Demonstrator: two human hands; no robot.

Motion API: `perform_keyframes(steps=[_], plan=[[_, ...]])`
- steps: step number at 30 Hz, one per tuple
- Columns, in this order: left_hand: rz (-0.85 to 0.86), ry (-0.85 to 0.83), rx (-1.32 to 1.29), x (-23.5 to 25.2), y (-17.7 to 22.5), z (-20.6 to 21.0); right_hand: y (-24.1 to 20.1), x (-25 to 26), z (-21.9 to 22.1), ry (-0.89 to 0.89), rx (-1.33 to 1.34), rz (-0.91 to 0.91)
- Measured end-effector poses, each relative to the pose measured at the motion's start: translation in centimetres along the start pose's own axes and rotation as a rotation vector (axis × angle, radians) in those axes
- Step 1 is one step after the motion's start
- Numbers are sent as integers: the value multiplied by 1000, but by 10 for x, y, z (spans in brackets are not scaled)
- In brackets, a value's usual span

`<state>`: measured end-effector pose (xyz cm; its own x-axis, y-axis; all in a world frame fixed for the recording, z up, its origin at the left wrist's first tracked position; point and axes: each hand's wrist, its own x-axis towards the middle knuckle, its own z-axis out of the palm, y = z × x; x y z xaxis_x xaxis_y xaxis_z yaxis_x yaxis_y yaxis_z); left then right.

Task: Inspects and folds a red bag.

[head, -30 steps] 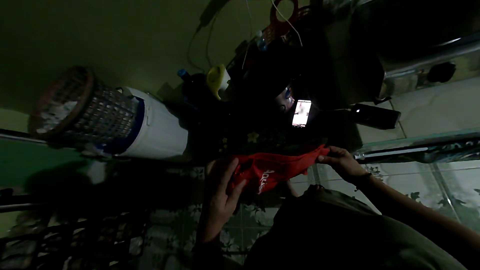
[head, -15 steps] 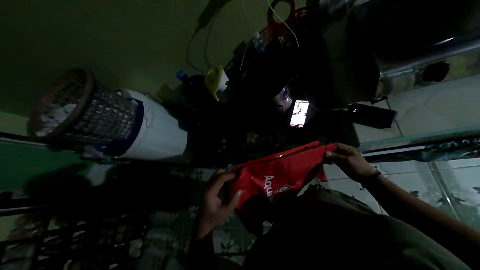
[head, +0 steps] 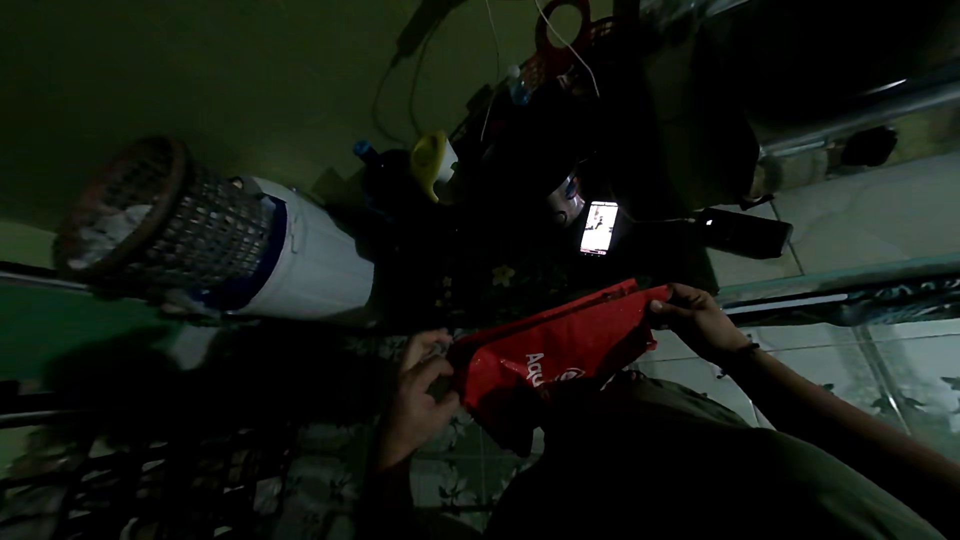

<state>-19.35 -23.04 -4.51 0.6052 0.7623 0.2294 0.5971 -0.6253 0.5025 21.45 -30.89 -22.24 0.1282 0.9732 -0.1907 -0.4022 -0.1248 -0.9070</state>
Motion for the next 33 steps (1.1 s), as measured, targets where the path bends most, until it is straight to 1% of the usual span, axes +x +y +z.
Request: perform_keyframes(steps=[3, 5, 7, 10, 12, 14, 19, 21, 23, 25, 27, 31, 33], plan=[[-2, 151, 155, -3, -4, 5, -6, 1, 0, 23, -25, -8], [-25, 242, 121, -5, -7, 12, -8, 1, 0, 8, -41, -24], [-79, 284, -78, -7, -6, 21, -9, 1, 0, -12, -41, -50], [-206, 219, -498, -12, -3, 35, -11, -1, 5, -40, -48, -80], [-272, 248, -647, -11, -1, 48, -10, -1, 9, -32, -17, -97], [-318, 310, -647, -6, 3, 60, -9, -1, 12, -8, 14, -104], [-371, 433, -489, -1, 1, 85, -10, -1, 16, 3, 21, -110], [-389, 472, -408, -2, -3, 83, -8, 0, 15, 36, -8, -123], [-417, 488, -382, -3, -6, 73, -4, 1, 12, 112, -26, -119], [-380, 481, -407, -4, -10, 62, -2, 1, 10, 179, -24, -95], [-301, 444, -447, -5, -13, 56, 2, 0, 10, 208, -4, -71], [-135, 260, -551, -6, -18, 44, 11, 0, 7, 223, 1, -51], [-26, 212, -599, -4, -13, 38, 12, 0, 7, 216, 9, -42]])
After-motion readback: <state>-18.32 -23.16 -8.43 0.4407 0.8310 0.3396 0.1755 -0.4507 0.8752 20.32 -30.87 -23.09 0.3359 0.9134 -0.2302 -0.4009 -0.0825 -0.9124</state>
